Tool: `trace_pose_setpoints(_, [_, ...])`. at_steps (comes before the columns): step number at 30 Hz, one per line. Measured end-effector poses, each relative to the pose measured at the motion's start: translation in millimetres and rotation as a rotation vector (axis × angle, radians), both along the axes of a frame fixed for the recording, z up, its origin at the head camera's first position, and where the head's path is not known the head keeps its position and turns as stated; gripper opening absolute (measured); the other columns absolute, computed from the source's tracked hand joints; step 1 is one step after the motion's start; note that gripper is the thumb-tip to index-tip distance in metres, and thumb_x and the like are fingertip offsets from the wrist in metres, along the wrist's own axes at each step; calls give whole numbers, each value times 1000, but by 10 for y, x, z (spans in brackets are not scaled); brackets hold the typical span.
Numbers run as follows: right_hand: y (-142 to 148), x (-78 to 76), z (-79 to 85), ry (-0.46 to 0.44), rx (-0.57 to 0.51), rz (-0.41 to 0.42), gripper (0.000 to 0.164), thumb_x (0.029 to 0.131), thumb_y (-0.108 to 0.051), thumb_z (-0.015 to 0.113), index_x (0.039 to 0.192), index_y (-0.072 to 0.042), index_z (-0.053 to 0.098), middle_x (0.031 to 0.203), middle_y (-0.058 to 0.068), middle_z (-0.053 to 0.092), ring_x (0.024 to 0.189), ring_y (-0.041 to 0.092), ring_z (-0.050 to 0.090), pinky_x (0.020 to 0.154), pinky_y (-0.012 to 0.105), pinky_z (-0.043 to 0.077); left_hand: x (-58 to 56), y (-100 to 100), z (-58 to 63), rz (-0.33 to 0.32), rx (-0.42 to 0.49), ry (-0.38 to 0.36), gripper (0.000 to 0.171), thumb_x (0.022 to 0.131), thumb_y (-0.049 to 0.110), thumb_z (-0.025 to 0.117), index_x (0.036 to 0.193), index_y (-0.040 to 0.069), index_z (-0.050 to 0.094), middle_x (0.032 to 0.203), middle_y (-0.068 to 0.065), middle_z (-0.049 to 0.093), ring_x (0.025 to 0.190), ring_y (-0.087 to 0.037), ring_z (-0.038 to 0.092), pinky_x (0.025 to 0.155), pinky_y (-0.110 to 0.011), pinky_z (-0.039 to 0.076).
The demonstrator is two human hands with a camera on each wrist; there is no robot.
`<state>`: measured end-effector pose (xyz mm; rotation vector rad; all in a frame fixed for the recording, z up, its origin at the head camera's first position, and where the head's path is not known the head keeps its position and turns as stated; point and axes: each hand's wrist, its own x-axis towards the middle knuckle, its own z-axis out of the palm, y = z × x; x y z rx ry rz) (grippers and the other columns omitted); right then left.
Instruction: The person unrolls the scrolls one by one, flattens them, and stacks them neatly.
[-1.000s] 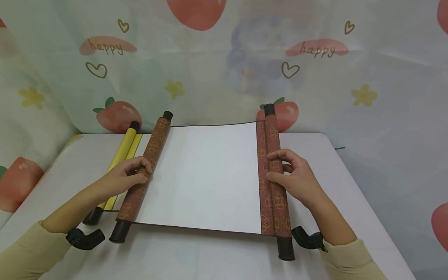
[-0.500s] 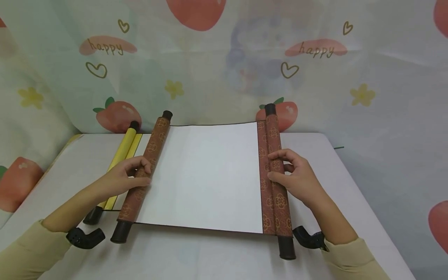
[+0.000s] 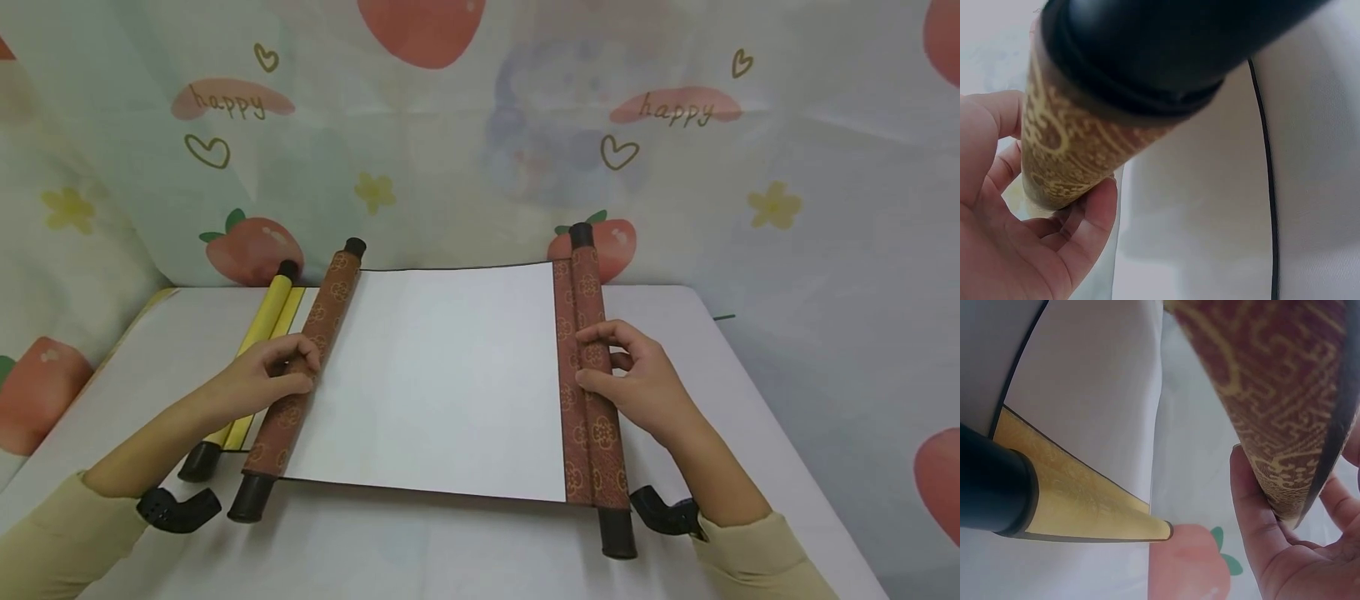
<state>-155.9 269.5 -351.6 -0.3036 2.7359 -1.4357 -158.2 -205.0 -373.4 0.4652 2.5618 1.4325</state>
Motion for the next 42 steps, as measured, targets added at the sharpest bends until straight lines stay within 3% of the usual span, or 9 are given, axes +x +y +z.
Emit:
trace_pose_setpoints(6, [37,31,0,5,17,-13,40,93,-16,70,129,-11,54,134,8,48,112,13,58,74,27,56,-16,9,-20,-16,-13,12,22,87,16,77,100,11,61,100,-7,58,91,-25,52,72,-33,48])
trace_pose_setpoints(13, [67,53,-13,13,15,-11,41,93,-16,70,130,-10,53,135,10,48,106,3,58,73,28,56,-18,24,-1,-20,-2,19,17,89,9,72,102,9,60,102,-9,57,90,-26,51,73,-32,47])
trace_pose_setpoints(30, [159,67,-34,21,16,-13,41,94,-15,69,131,-9,52,138,12,45,107,12,58,71,33,58,-8,43,9,-19,19,16,14,91,3,61,104,6,59,103,-11,56,94,-27,50,75,-35,49])
trace_pose_setpoints(34, [161,59,-40,26,27,-18,41,93,-14,68,130,-9,52,138,12,46,109,19,57,71,33,57,-20,52,7,-16,5,22,14,90,5,64,103,7,60,100,-10,57,90,-25,51,74,-32,49])
trace_pose_setpoints(39, [182,57,-28,15,35,-22,41,93,-16,69,130,-10,52,137,10,46,108,13,57,71,31,57,-34,58,8,-14,8,13,22,86,11,76,101,8,59,95,-10,55,82,-23,51,66,-30,47])
trace_pose_setpoints(42, [207,61,-15,5,43,-28,41,93,-17,69,131,-11,53,137,8,46,111,14,57,72,30,56,-42,62,3,-21,2,17,22,86,9,75,101,8,59,95,-10,54,83,-23,50,66,-30,45])
